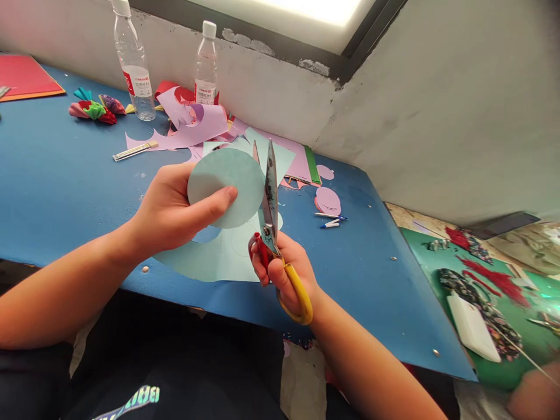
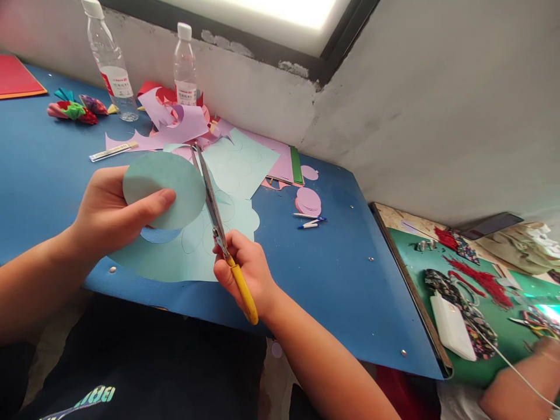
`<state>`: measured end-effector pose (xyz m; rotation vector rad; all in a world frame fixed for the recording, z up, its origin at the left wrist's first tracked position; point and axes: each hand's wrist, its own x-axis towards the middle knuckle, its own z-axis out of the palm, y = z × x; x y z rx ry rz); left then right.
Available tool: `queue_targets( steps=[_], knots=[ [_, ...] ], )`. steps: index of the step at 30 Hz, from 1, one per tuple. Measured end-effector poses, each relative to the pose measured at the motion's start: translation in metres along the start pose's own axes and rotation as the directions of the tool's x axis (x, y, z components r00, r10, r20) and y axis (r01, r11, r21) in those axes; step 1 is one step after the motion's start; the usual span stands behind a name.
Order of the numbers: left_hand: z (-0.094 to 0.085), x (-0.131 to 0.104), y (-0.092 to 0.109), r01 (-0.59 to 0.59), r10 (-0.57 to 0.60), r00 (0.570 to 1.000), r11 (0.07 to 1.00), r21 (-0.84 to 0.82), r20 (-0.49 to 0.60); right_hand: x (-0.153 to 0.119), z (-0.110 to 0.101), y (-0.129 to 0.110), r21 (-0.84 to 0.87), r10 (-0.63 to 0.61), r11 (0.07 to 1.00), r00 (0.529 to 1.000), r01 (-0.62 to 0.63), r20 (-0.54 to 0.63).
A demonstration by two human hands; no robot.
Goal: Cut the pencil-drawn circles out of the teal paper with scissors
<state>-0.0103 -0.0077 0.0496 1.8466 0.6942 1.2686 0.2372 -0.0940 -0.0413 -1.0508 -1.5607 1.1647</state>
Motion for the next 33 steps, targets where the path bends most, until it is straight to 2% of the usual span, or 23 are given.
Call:
queue_targets(
  steps=[17,25,29,33],
  knots=[
    [-0.002,-0.002,-0.004,0.031,-0.031,0.999,0.999,-0.033,0.009,-0.001,-0.001,0.005,0.018,-0.015,1.0,1.0,0.015,-0.006],
    [-0.003,-0.001,-0.012,-0.049,0.05,0.999,0.997,-0.061,0.007,-0.002,-0.001,0.009,0.045,-0.06,0.997,0.998,0.06,-0.006],
    [-0.003,-0.001,-0.014,-0.101,0.102,0.995,0.991,-0.089,0.008,-0.002,-0.001,0.008,0.051,-0.039,0.998,0.999,0.04,-0.01],
    [-0.002,-0.001,-0.013,-0.107,0.107,0.994,0.989,-0.099,-0.008,-0.003,-0.001,0.005,0.052,-0.026,0.998,1.0,0.026,-0.008]
  ],
)
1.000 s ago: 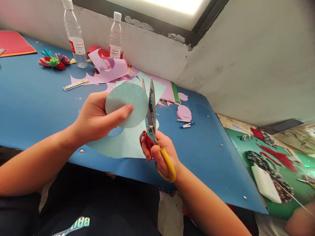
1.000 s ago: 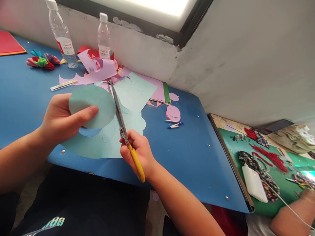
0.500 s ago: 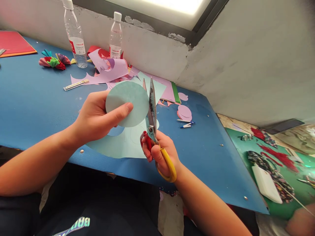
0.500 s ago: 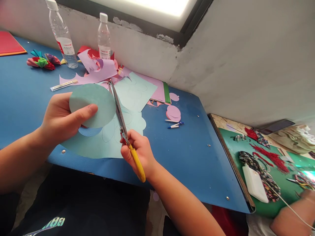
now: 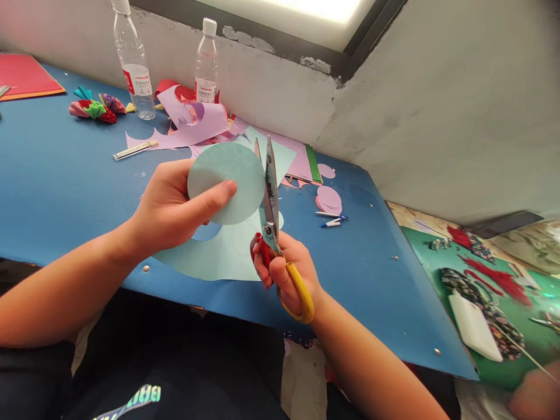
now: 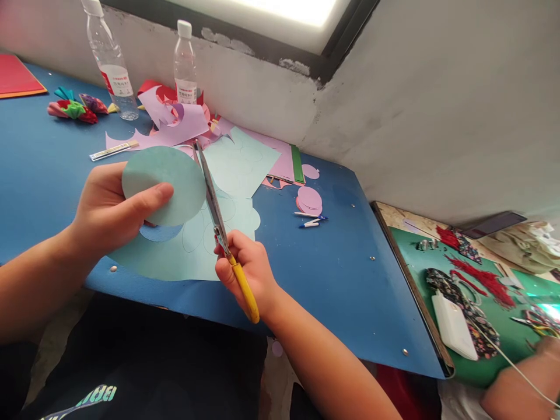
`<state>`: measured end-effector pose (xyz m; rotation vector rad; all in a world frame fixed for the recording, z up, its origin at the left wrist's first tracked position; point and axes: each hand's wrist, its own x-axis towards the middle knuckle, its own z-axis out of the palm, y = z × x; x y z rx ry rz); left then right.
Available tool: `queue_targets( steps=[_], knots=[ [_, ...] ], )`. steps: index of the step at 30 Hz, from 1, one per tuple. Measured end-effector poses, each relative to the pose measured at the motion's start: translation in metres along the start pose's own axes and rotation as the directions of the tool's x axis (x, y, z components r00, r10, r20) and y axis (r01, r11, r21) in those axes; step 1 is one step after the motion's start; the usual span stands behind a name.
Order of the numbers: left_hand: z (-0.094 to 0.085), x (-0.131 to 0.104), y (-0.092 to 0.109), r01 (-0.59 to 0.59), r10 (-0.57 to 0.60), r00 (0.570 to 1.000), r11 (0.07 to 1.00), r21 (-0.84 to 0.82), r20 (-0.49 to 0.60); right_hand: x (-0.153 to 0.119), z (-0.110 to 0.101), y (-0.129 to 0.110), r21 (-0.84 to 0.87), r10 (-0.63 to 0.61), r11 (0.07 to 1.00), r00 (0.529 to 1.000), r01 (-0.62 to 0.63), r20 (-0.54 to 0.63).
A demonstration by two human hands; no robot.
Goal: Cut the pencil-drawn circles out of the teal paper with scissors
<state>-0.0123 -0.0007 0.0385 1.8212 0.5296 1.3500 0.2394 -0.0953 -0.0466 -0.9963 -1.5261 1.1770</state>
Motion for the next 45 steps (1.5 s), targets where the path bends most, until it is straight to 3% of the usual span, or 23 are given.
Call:
queue_targets(
  steps=[10,18,28,40,45],
  knots=[
    [0.0003,0.0001,0.0013,0.025,-0.025,0.999,0.999,0.026,-0.021,0.0007,0.0001,-0.0013,-0.002,0.0,1.0,1.0,0.0,0.0],
    [0.0004,0.0029,-0.003,-0.149,0.149,0.989,0.989,-0.025,0.007,0.001,-0.0004,-0.0006,-0.05,0.014,0.999,1.0,-0.014,-0.004],
    [-0.0006,0.0009,-0.0017,-0.071,0.07,0.997,0.997,-0.023,-0.031,0.0008,-0.0008,0.0012,-0.06,-0.021,0.998,1.0,0.021,-0.005],
    [-0.0004,0.0022,-0.0013,-0.063,0.061,0.997,0.997,-0.04,-0.044,0.0007,0.0,-0.0001,-0.07,0.027,0.997,1.0,-0.027,-0.001],
    [-0.001,0.0009,-0.002,-0.01,0.007,0.999,0.998,-0.055,-0.042,0.0013,0.0013,-0.0016,-0.064,0.06,0.996,0.998,-0.06,-0.003]
  ],
)
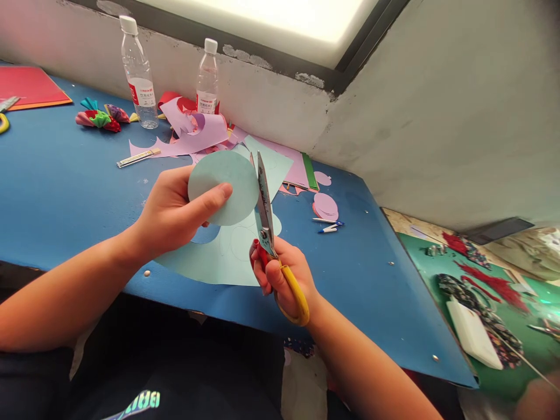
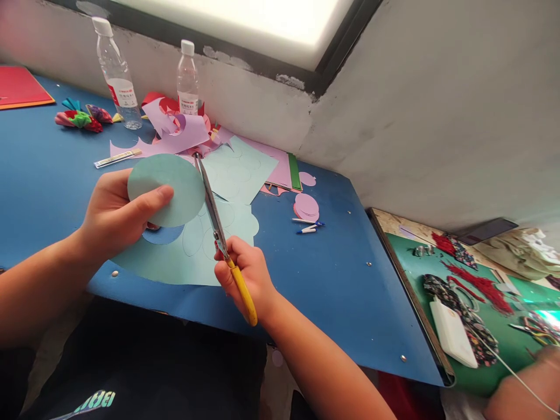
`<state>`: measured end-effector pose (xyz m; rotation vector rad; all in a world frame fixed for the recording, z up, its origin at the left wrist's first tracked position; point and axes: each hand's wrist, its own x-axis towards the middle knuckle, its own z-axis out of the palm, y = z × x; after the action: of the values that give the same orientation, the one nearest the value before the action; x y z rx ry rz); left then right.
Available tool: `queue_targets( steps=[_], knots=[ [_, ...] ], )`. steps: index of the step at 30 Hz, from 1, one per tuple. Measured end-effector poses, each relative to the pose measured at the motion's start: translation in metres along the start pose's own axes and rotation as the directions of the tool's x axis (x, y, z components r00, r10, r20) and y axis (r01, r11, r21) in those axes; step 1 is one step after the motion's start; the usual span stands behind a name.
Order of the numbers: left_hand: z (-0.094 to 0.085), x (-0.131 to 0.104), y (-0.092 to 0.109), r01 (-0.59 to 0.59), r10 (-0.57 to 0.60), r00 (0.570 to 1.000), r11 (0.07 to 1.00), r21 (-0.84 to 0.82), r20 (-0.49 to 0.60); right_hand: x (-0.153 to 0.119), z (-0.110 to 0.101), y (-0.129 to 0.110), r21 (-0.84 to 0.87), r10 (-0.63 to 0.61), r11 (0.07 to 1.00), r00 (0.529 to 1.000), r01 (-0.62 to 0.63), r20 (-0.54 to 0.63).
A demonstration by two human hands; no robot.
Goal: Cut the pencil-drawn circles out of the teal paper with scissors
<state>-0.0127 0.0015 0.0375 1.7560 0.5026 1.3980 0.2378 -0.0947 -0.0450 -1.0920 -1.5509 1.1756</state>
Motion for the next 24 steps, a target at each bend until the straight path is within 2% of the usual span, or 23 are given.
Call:
queue_targets(
  steps=[4,12,18,21,24],
  knots=[
    [-0.002,-0.003,0.001,0.102,-0.101,0.995,0.994,0.038,-0.016,0.002,0.001,-0.001,0.022,-0.008,1.0,1.0,0.008,-0.001],
    [-0.001,0.002,-0.004,0.057,-0.055,0.997,0.998,0.04,-0.047,0.0,0.003,0.0,0.052,0.027,0.998,0.998,-0.025,-0.054],
    [-0.003,0.011,-0.014,0.142,-0.136,0.983,0.989,0.038,-0.124,0.004,0.004,-0.003,0.06,0.085,0.995,0.988,-0.077,-0.126],
    [-0.008,0.017,-0.021,0.226,-0.217,0.973,0.965,0.135,-0.077,0.008,0.005,-0.006,0.075,0.114,0.992,0.981,-0.103,-0.155],
    [-0.014,0.022,-0.032,0.284,-0.276,0.958,0.908,0.307,-0.07,0.013,0.005,-0.007,0.063,0.149,0.988,0.969,-0.139,-0.199]
  ],
)
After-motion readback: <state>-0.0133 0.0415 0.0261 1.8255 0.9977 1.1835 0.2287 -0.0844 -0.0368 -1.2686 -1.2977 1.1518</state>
